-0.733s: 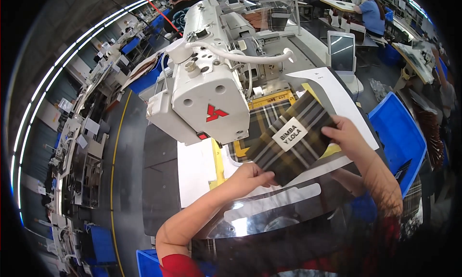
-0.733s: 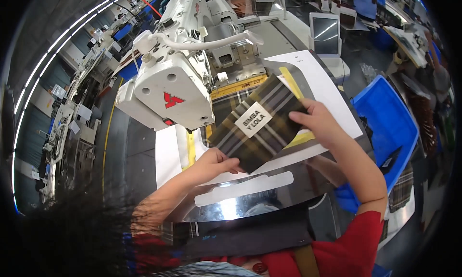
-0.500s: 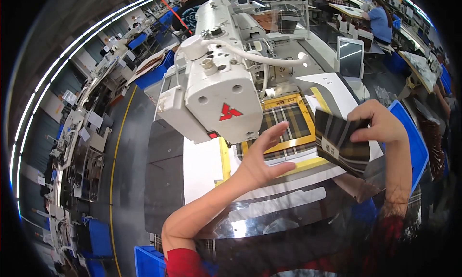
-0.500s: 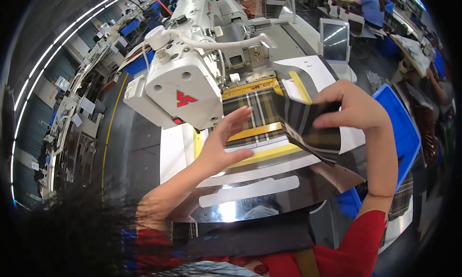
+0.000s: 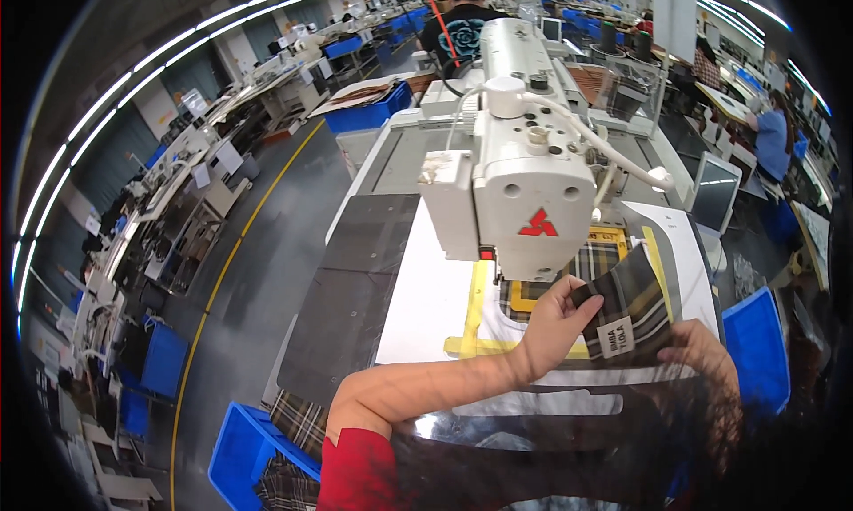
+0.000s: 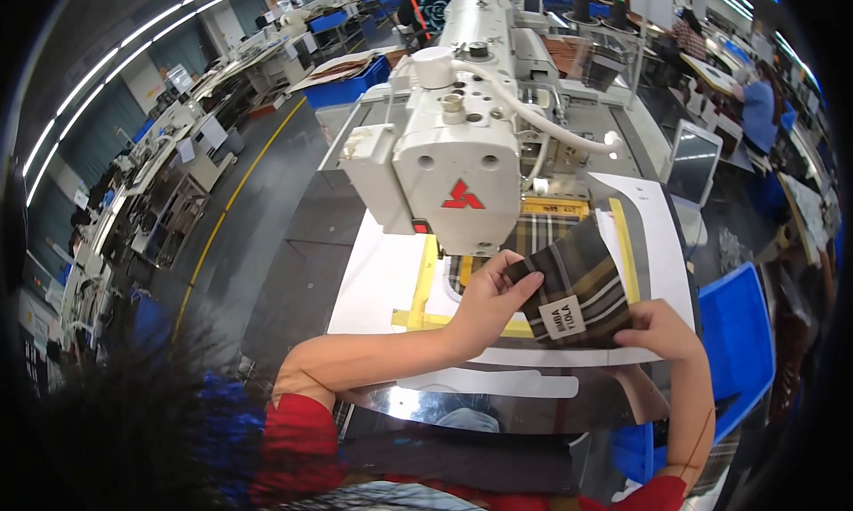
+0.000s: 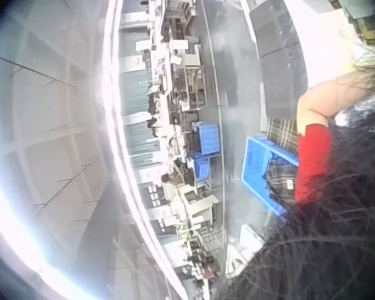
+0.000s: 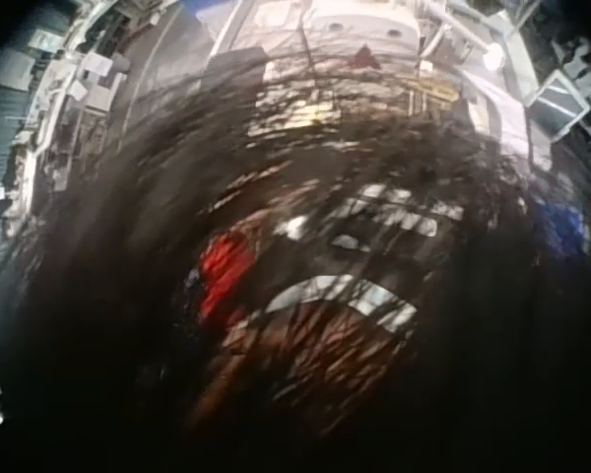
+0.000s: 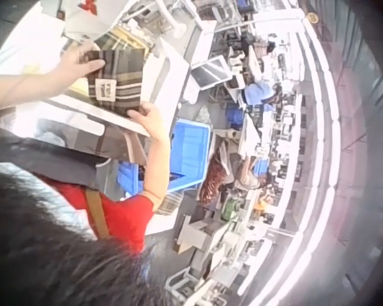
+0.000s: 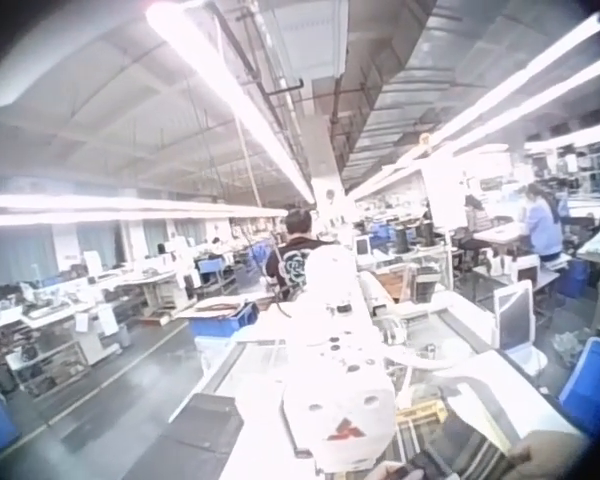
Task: Operating an industrial sewing machine to stitch plaid fabric panels and brand labels onto leather goods.
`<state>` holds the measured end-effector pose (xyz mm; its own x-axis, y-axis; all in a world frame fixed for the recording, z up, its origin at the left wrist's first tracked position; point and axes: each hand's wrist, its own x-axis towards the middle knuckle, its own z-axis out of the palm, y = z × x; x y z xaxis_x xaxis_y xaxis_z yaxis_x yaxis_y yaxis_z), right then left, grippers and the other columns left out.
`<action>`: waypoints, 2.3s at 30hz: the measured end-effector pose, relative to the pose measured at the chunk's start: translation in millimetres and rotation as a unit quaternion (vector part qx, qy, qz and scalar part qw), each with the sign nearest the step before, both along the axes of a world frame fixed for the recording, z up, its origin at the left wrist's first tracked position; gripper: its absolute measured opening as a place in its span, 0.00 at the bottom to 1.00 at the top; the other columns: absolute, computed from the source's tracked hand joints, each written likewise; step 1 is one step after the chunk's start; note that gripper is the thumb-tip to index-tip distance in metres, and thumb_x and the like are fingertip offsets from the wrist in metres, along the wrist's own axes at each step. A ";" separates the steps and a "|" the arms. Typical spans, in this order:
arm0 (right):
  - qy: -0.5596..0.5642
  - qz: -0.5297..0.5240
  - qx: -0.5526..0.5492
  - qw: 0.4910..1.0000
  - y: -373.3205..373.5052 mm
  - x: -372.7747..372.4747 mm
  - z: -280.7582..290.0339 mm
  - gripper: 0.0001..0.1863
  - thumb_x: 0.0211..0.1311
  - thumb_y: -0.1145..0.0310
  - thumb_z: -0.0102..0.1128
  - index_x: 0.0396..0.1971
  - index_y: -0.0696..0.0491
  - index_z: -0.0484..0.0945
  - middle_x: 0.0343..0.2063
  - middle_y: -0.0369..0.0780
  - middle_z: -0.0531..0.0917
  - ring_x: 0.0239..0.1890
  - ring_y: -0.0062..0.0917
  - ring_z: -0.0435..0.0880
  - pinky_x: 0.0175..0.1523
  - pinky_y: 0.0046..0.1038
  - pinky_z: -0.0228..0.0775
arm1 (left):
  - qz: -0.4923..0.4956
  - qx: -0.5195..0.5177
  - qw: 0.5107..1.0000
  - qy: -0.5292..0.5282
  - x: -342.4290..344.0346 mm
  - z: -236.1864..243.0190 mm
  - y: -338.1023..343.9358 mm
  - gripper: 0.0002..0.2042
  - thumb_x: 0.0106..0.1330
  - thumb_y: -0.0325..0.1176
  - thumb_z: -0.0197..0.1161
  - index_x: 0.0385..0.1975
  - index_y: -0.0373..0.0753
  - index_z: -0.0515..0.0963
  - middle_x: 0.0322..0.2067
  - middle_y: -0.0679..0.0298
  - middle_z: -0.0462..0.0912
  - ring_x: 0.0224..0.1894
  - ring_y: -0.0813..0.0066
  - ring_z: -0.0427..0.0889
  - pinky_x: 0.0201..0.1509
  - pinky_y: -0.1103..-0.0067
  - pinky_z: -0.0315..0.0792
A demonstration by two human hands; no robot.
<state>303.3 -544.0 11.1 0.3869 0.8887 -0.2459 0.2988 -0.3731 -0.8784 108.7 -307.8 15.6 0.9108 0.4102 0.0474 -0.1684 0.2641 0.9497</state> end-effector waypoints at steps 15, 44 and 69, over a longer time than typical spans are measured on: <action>-0.266 -0.231 0.176 0.919 130.1 74.4 -47.2 0.16 0.57 0.66 0.62 0.39 0.63 0.79 0.33 0.50 0.84 0.37 0.40 0.83 0.43 0.34 0.72 | 0.124 0.180 0.957 0.193 -90.3 -33.8 108.9 0.06 0.70 0.27 0.53 0.41 0.33 0.74 0.35 0.64 0.81 0.32 0.81 0.78 0.36 0.83 0.73; -0.174 -0.209 0.174 0.946 181.0 13.1 -47.7 0.16 0.61 0.71 0.57 0.48 0.59 0.75 0.40 0.51 0.82 0.44 0.44 0.80 0.50 0.35 0.71 | 0.089 0.540 0.837 -0.010 13.4 -72.5 145.2 0.17 0.60 0.26 0.65 0.50 0.39 0.77 0.48 0.61 0.82 0.50 0.68 0.79 0.55 0.75 0.71; -0.405 0.127 0.210 0.881 177.3 -70.2 -34.1 0.14 0.54 0.69 0.63 0.42 0.53 0.81 0.45 0.40 0.77 0.49 0.36 0.74 0.56 0.36 0.65 | 0.051 0.590 0.805 -0.021 2.0 -72.3 151.8 0.17 0.54 0.30 0.66 0.46 0.39 0.78 0.44 0.58 0.81 0.48 0.58 0.79 0.52 0.69 0.71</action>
<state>233.1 -366.7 -23.0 0.0592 0.9186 0.3907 0.9177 0.1039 -0.3834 110.7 -156.0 -56.7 0.8622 0.1296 0.4898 -0.1710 -0.8356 0.5221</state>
